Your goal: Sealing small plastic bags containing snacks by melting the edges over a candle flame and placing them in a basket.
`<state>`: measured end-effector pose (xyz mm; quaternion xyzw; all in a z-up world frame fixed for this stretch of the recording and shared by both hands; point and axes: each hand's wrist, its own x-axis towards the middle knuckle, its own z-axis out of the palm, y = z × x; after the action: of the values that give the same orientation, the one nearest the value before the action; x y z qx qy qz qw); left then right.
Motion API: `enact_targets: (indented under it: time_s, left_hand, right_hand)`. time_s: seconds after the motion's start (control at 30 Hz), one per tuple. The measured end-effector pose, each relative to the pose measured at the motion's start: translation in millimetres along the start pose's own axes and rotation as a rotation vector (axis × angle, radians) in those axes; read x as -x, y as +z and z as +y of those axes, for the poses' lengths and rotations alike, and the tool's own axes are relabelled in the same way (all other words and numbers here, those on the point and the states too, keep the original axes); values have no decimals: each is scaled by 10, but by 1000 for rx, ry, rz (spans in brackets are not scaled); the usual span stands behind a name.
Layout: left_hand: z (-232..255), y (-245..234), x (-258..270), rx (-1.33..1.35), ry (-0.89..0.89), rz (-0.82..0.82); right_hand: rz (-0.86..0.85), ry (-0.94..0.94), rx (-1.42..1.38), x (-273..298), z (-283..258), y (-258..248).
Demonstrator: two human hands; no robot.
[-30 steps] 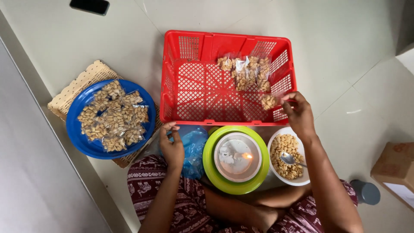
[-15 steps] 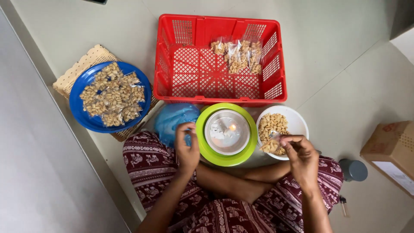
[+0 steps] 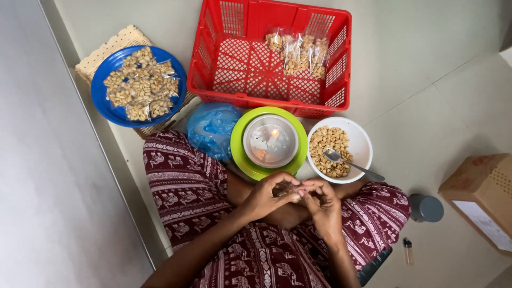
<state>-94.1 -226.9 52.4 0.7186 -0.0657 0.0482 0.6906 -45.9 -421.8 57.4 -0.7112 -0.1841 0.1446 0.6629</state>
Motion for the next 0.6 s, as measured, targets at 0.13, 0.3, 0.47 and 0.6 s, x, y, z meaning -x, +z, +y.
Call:
enact_targets:
  time_s: [0.13,0.3,0.47,0.6]
  left_hand:
    - [-112,129,54,-15,25,34]
    - [-73,224,101,-85,25,35]
    - [-100,318,189,-136,-36,14]
    - [-67,394,265,34,-134,132]
  right_hand:
    - [16,-43,-38,101,53,-40]
    - [18,15,22,256,160,-131]
    - [-17,15,-43,347,107,-148]
    - [127,147,-225,394,221,-109]
